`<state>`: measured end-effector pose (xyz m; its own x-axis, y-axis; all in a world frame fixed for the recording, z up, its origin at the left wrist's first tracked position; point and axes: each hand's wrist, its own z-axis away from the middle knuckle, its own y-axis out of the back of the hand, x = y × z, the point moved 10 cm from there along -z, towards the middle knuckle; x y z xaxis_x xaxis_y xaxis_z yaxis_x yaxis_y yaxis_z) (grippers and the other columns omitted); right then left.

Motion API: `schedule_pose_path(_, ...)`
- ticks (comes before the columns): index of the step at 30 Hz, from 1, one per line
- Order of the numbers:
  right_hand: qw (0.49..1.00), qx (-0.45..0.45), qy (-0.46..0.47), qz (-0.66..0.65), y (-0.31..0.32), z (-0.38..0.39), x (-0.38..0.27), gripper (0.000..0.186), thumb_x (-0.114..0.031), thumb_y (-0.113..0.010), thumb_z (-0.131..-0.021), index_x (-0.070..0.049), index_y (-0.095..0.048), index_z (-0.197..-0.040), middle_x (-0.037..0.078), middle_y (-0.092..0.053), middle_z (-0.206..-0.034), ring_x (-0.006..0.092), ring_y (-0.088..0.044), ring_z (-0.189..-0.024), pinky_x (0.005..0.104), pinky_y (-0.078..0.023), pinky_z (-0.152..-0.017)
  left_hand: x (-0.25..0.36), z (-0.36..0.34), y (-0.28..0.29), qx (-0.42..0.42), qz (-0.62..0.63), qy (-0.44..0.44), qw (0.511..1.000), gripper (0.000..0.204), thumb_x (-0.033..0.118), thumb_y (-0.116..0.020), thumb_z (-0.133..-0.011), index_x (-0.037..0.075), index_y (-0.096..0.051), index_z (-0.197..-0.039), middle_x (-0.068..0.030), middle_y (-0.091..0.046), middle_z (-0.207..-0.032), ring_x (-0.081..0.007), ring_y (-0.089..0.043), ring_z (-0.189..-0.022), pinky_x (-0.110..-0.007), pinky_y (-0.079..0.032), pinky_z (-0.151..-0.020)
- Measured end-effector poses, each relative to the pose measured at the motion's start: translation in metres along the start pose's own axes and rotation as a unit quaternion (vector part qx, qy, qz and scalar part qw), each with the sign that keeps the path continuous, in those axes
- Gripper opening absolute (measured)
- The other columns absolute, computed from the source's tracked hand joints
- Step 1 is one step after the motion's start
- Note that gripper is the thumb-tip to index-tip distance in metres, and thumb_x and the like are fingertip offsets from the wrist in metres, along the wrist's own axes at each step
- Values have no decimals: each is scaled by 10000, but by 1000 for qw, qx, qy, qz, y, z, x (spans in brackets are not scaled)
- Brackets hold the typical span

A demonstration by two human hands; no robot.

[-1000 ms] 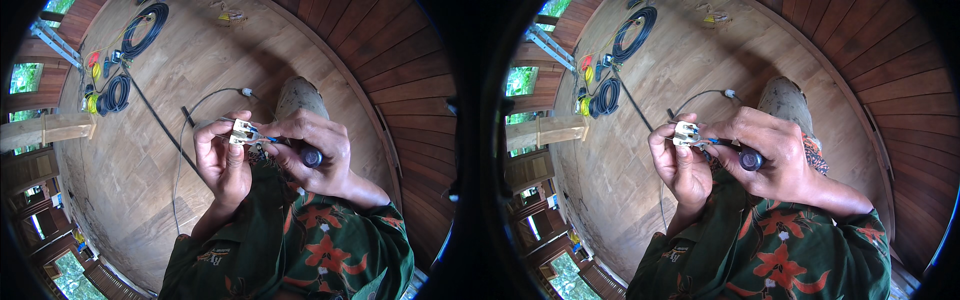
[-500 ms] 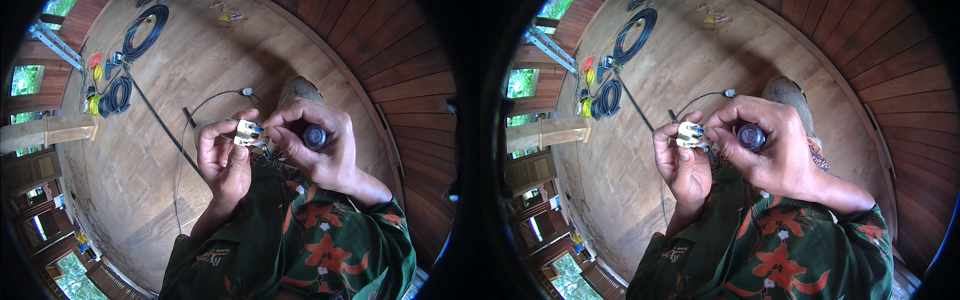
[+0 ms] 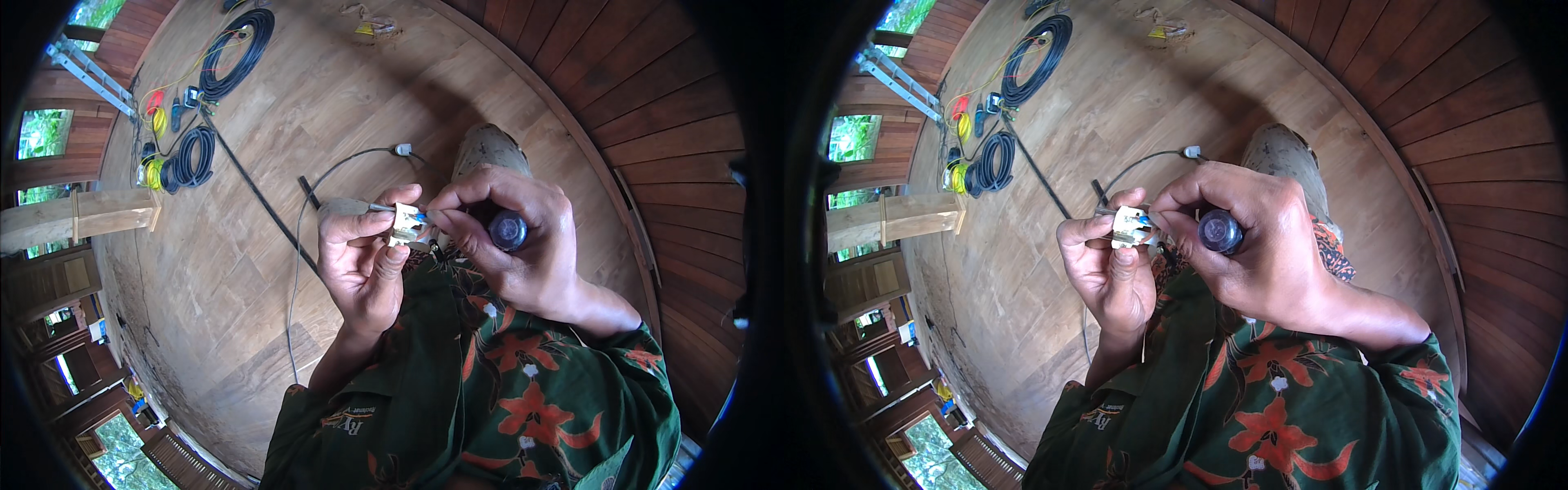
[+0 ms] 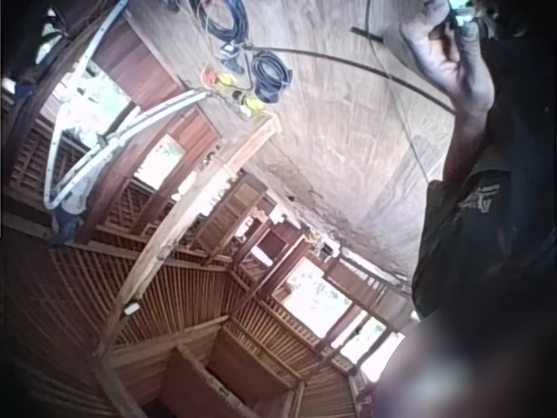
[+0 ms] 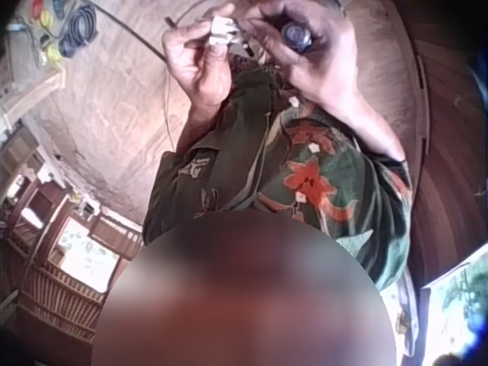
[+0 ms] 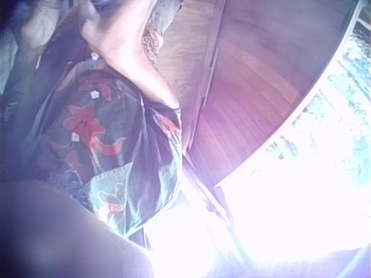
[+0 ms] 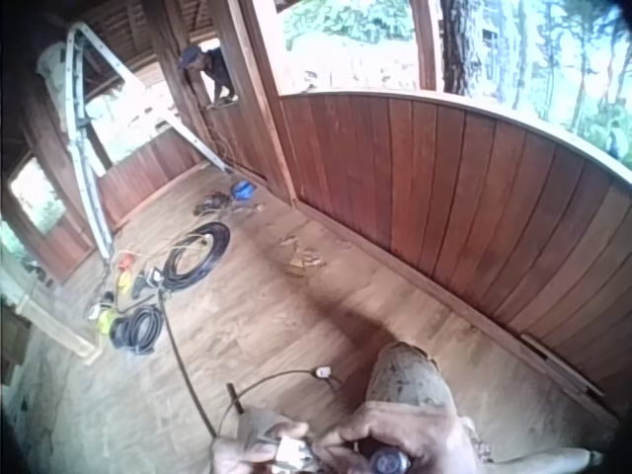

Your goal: The person holds a white electrical plug and uses a screwdriver to tighten terminal screws while inserting stripped wire ends. The person repeatedly adjusts the wires and secures them into the plug terminals throughout the clip.

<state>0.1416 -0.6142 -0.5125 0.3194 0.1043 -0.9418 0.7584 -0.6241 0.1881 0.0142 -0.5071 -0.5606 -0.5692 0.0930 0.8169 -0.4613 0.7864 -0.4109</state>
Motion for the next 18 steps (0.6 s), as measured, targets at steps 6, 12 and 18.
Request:
schedule_pose_path(6, 998, -36, 22, 55, -4, -4, -4, 162, 43, -733, -819, 11, -682, -970, 162, -679, -844, 350, -698, -786, 402, -543, -693, 5, -3, 3, 4, -85, -15, 996, 340, 57, -674, -999, -24, -479, -1266, -396, -592, -1303, -315, -651, -1207, -361, -550, -993)
schedule_pose_path(12, 991, -54, 74, 93, -9, -6, -15, 207, 68, -715, -789, 0, -651, -974, 145, -641, -837, 344, -671, -771, 415, -517, -669, -3, 0, 8, 25, -61, 56, 996, 344, 93, -672, -1010, -42, -495, -1272, -376, -608, -1295, -251, -679, -1105, -332, -556, -951)
schedule_pose_path(18, 992, -55, 71, 84, -10, -7, -15, 169, 71, -744, -821, -4, -671, -954, 120, -667, -832, 294, -700, -744, 380, -521, -638, -3, 1, 6, 9, -64, 49, 997, 340, 104, -664, -1017, -45, -495, -1271, -368, -606, -1306, -211, -690, -1038, -317, -557, -934)
